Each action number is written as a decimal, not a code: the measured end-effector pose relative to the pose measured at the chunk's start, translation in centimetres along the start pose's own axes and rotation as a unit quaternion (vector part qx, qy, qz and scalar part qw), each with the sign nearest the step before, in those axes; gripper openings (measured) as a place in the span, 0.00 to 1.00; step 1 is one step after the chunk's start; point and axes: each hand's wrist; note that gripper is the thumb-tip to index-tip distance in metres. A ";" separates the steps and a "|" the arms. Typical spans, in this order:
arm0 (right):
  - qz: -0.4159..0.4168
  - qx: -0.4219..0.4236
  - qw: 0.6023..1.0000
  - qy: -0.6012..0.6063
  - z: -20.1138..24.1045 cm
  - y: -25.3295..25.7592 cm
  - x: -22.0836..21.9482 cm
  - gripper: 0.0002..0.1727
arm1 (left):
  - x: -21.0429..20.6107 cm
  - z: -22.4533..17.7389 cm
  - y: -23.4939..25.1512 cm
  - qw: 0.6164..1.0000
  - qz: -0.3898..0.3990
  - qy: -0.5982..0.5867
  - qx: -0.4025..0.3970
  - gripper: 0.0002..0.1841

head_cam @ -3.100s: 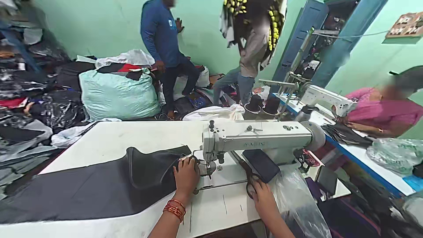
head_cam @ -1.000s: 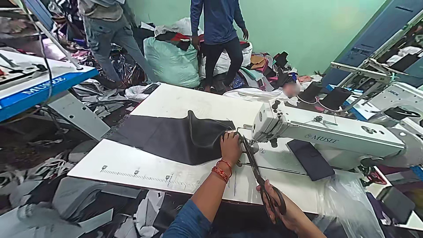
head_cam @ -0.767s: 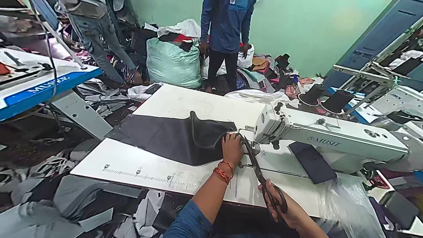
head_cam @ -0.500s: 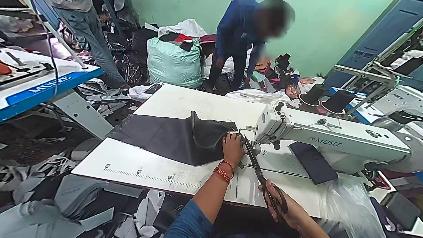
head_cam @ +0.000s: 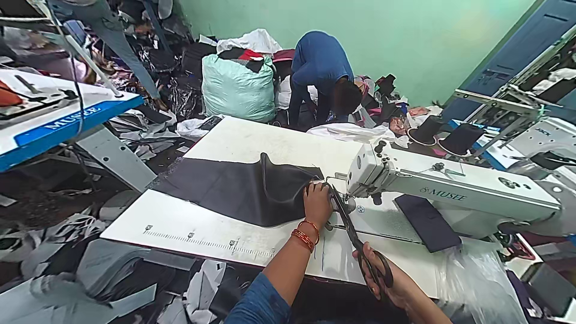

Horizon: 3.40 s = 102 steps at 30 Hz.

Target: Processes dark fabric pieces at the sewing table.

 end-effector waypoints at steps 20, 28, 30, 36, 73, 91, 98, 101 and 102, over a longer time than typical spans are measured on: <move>0.021 0.018 0.999 0.019 -1.9 -1.8 -0.2 0.26 | 2.2 0.1 -1.4 0.996 0.085 -0.005 0.005 0.21; 0.090 0.002 0.996 0.018 -4.3 -5.3 1.0 0.47 | 0.2 4.6 -4.4 0.983 0.022 -0.138 -0.120 0.20; 0.079 0.001 0.997 0.017 -4.2 -5.6 0.5 0.46 | -0.1 4.7 -4.6 0.983 0.012 -0.139 -0.120 0.20; 0.040 0.000 0.999 0.010 -3.2 -4.8 -1.5 0.32 | -0.2 4.5 -4.7 0.985 0.007 -0.127 -0.112 0.20; 0.020 0.007 0.998 0.066 -3.2 -4.1 -3.4 0.30 | 0.1 4.6 -4.7 0.987 0.030 -0.101 -0.124 0.21; 0.257 -0.038 0.958 -0.118 -3.5 -8.9 7.1 0.39 | 4.1 10.8 -11.9 0.964 0.103 -0.104 -0.221 0.14; 0.250 -0.048 0.954 -0.161 -2.9 -7.5 6.8 0.41 | 3.8 11.6 -12.7 0.960 0.069 -0.100 -0.254 0.14; 0.244 -0.065 0.952 -0.172 -2.2 -7.0 6.9 0.41 | 4.1 11.3 -12.7 0.962 0.087 -0.091 -0.241 0.14; 0.244 -0.072 0.951 -0.177 -2.1 -6.8 7.1 0.40 | 4.1 11.3 -12.7 0.963 0.088 -0.093 -0.238 0.14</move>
Point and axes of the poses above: each hand's wrist, its own y-axis towards the middle knuckle, its own x-axis out of the back of the hand, z = x × y, and after that the axes turned 8 degrees about x, right-handed
